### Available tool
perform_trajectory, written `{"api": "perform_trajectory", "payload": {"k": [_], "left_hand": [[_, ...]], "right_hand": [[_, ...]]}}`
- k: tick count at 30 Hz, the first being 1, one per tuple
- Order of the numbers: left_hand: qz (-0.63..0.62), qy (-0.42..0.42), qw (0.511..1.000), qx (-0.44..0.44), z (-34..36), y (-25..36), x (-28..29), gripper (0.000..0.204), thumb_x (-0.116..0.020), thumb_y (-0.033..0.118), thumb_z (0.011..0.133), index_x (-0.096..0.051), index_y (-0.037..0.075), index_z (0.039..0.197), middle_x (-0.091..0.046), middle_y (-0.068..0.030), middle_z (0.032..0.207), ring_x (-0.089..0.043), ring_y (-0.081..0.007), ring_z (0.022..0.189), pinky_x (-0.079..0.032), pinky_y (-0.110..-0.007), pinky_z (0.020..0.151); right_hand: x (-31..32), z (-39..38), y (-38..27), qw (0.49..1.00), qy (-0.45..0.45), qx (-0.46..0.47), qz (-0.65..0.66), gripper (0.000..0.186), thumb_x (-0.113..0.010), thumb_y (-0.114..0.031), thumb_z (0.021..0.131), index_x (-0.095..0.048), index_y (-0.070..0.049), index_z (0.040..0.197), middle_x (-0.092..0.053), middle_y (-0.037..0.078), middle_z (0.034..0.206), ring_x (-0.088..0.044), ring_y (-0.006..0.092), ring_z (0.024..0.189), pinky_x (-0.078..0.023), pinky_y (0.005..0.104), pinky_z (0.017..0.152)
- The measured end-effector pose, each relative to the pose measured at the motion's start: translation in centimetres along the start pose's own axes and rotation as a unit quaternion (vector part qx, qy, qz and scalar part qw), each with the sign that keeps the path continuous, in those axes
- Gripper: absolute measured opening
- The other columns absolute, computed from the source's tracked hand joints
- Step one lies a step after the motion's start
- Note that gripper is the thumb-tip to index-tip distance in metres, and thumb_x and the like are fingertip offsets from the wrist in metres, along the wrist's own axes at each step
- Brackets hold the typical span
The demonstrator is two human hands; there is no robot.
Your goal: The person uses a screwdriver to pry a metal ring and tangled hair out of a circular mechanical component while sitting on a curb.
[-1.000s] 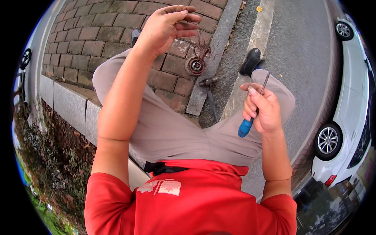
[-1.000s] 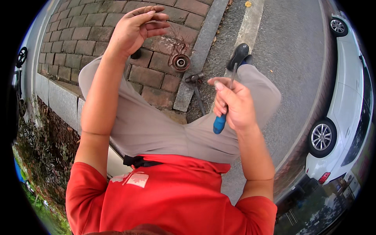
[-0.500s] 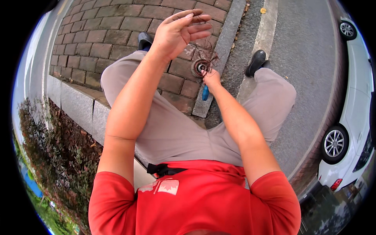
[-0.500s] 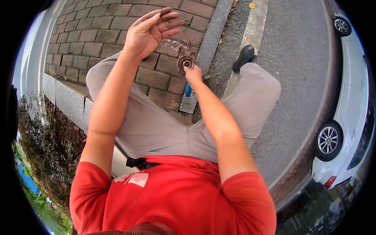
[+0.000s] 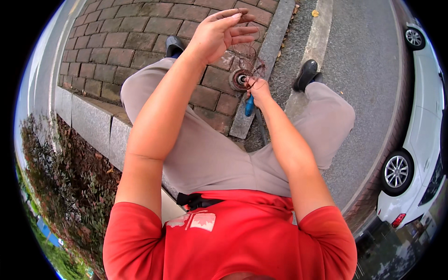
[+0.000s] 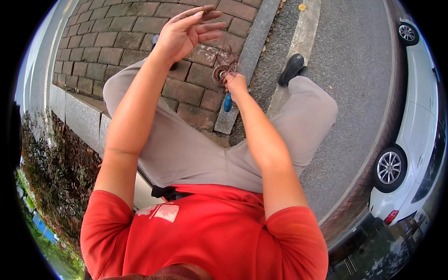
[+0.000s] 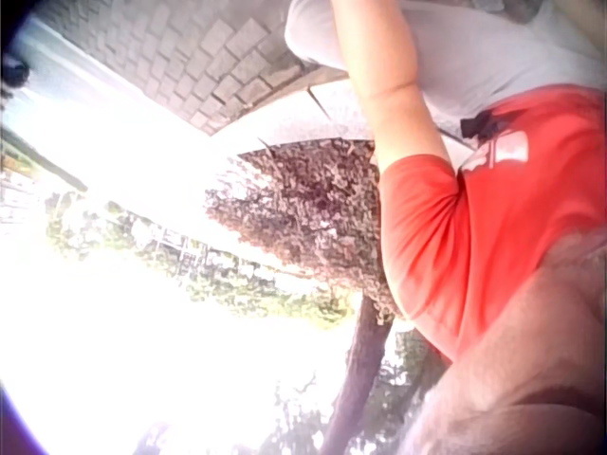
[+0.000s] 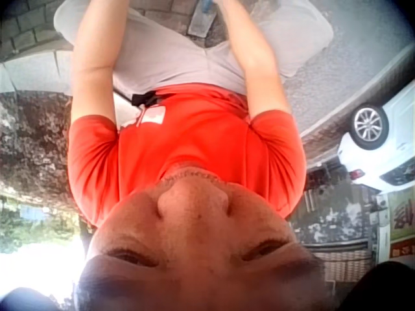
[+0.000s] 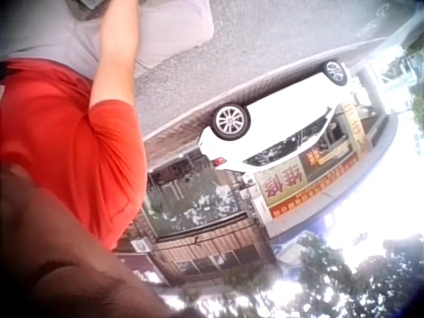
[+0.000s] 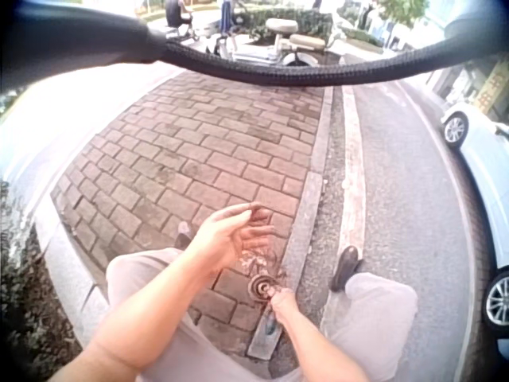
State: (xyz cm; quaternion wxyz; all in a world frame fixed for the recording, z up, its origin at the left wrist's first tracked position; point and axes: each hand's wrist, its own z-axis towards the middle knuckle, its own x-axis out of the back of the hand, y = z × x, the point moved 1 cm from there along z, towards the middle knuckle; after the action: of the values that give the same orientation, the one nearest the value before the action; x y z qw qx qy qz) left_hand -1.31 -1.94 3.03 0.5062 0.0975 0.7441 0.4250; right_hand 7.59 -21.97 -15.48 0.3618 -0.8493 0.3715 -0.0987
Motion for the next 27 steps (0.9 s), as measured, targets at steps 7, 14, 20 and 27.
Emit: {"api": "perform_trajectory", "payload": {"k": [7,14,20,27], "left_hand": [[0.396,0.24,0.886,-0.006,-0.6,1.2,4.3,0.037,-0.057,0.018,0.092,-0.058,-0.006,0.12,-0.065,-0.0176,0.112,-0.069,-0.027,0.093,-0.056,-0.037,0.081],[0.751,-0.13,0.626,0.168,-1.2,-5.8,6.4,0.048,-0.071,0.018,0.075,-0.063,-0.001,0.118,-0.065,-0.0249,0.113,-0.061,-0.0404,0.107,-0.048,-0.041,0.095],[0.679,-0.076,0.727,0.073,-3.1,-13.1,3.4,0.061,-0.075,0.04,0.081,-0.056,0.004,0.127,-0.064,-0.022,0.117,-0.059,-0.0351,0.114,-0.047,-0.042,0.097],[0.58,0.08,0.796,0.153,0.0,-12.1,3.3,0.033,-0.061,0.029,0.094,-0.062,-0.004,0.101,-0.07,-0.0149,0.091,-0.067,-0.024,0.083,-0.052,-0.038,0.075]], "right_hand": [[-0.7,-7.5,-11.5,0.981,-0.02,0.001,0.195,0.016,-0.052,-0.017,0.098,-0.053,-0.006,0.086,-0.055,0.006,0.076,-0.049,0.0146,0.059,-0.042,0.0325,0.052],[-0.2,-16.3,-16.6,0.972,-0.088,0.052,0.211,0.012,-0.054,-0.015,0.097,-0.054,-0.007,0.088,-0.056,0.006,0.079,-0.048,0.013,0.059,-0.04,0.0302,0.052],[-2.4,-19.5,-16.2,0.971,-0.14,0.086,0.175,0.013,-0.054,-0.016,0.098,-0.054,-0.006,0.089,-0.056,0.005,0.081,-0.047,0.0108,0.059,-0.041,0.0285,0.051],[0.1,-15.5,-17.9,0.972,-0.02,0.222,0.076,0.025,-0.05,-0.018,0.101,-0.059,0.002,0.113,-0.064,0.01,0.101,-0.055,0.0115,0.059,-0.043,0.0243,0.049]]}}
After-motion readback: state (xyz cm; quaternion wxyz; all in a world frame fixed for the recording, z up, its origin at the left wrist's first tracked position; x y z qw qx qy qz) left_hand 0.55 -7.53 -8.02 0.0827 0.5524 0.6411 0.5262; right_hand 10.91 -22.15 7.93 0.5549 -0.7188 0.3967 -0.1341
